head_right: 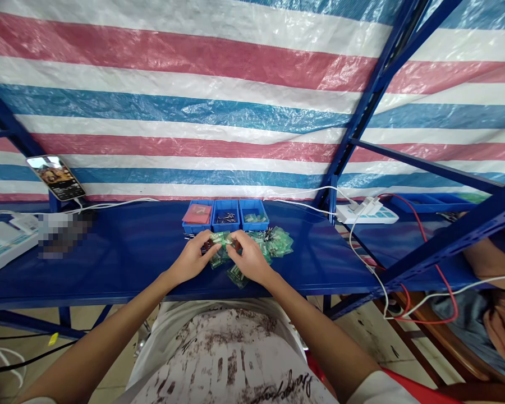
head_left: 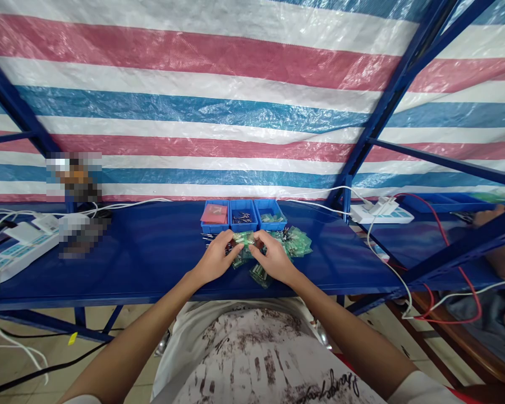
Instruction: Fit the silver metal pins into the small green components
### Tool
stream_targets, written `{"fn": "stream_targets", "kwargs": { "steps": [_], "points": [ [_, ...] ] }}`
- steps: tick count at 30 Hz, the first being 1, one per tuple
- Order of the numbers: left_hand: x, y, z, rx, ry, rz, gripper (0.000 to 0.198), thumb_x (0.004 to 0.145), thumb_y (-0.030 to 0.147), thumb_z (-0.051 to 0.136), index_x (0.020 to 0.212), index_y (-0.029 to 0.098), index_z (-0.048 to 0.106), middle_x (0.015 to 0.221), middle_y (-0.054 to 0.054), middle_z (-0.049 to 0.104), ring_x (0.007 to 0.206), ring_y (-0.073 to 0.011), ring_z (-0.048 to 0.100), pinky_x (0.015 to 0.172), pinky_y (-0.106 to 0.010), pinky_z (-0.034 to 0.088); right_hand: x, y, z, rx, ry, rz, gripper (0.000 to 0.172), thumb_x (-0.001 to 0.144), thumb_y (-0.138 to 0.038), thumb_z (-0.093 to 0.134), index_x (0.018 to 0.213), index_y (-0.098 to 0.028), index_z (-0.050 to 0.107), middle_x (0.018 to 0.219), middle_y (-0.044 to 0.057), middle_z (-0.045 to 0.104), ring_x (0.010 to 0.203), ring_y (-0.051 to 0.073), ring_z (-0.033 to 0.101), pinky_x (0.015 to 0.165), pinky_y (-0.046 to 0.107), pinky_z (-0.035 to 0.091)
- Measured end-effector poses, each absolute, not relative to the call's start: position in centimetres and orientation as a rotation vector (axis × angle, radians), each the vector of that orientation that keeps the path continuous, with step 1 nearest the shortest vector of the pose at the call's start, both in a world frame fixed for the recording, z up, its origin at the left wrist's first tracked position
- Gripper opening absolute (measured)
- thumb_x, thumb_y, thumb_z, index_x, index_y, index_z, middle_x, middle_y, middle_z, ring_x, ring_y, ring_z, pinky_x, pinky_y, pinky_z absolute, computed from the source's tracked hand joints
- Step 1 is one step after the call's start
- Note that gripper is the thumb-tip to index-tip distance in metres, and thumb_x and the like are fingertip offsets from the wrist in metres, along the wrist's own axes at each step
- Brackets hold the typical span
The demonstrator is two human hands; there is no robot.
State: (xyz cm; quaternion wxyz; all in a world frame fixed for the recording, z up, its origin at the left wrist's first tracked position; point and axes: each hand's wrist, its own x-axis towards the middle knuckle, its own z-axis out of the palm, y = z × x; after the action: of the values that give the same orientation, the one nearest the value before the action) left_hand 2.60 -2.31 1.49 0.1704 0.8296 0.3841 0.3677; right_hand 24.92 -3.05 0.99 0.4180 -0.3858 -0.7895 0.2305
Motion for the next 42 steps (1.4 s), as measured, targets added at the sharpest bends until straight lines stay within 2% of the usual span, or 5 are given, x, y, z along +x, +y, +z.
{"fn": "stream_targets", "kwargs": {
  "steps": [6, 20, 32, 36, 42],
  "points": [
    [2.65, -2.29, 1.20, 2.392, 1.092, 1.035, 0.031, 0.112, 0.047, 0.045, 0.093, 0.023, 0.048, 0.084, -0.001, 0.051, 0.076, -0.0198, 0.050, 0.067, -0.032, 0.038, 24.92, -2.90, 0.95, -0.979, -2.016, 0.549, 0.025, 0.108, -0.038, 0.048, 0.088, -0.026, 0.040, 0.080, 0.000, 0.045, 0.070, 0.020, 0.044, 0.063, 0.033, 0.036],
    [2.73, -2.45, 1.39, 2.343, 1.086, 1.006, 0.028, 0.112, 0.048, 0.046, 0.101, 0.023, 0.054, 0.089, -0.003, 0.055, 0.079, -0.0208, 0.052, 0.070, -0.033, 0.040, 25.23, -2.70, 0.91, -0.994, -2.046, 0.561, 0.025, 0.107, -0.035, 0.051, 0.086, -0.026, 0.041, 0.082, 0.000, 0.045, 0.072, 0.020, 0.045, 0.062, 0.032, 0.034],
    [2.65, -2.55, 1.37, 2.389, 1.086, 1.016, 0.027, 0.111, 0.045, 0.048, 0.097, 0.023, 0.053, 0.086, -0.003, 0.056, 0.079, -0.0211, 0.052, 0.070, -0.032, 0.040, 25.24, -2.94, 1.08, -0.940, -2.030, 0.591, 0.020, 0.108, -0.038, 0.049, 0.092, -0.026, 0.045, 0.082, 0.000, 0.047, 0.071, 0.021, 0.048, 0.065, 0.033, 0.038],
    [2.71, -2.56, 1.24, 2.409, 1.088, 0.998, 0.030, 0.111, 0.046, 0.048, 0.093, 0.023, 0.051, 0.084, -0.002, 0.054, 0.078, -0.0210, 0.052, 0.069, -0.032, 0.039, 25.17, -2.95, 1.19, -0.972, -2.046, 0.579, 0.022, 0.106, -0.033, 0.050, 0.087, -0.026, 0.042, 0.081, 0.000, 0.046, 0.070, 0.021, 0.046, 0.063, 0.033, 0.035],
    [2.84, -2.76, 1.63, 2.409, 1.032, 0.948, 0.028, 0.111, 0.047, 0.049, 0.099, 0.023, 0.059, 0.091, -0.005, 0.061, 0.084, -0.0229, 0.054, 0.070, -0.034, 0.043, 25.04, -2.89, 1.10, -0.963, -2.071, 0.594, 0.010, 0.100, -0.023, 0.049, 0.091, -0.026, 0.047, 0.085, 0.001, 0.047, 0.071, 0.021, 0.045, 0.064, 0.032, 0.035]
  ]
}}
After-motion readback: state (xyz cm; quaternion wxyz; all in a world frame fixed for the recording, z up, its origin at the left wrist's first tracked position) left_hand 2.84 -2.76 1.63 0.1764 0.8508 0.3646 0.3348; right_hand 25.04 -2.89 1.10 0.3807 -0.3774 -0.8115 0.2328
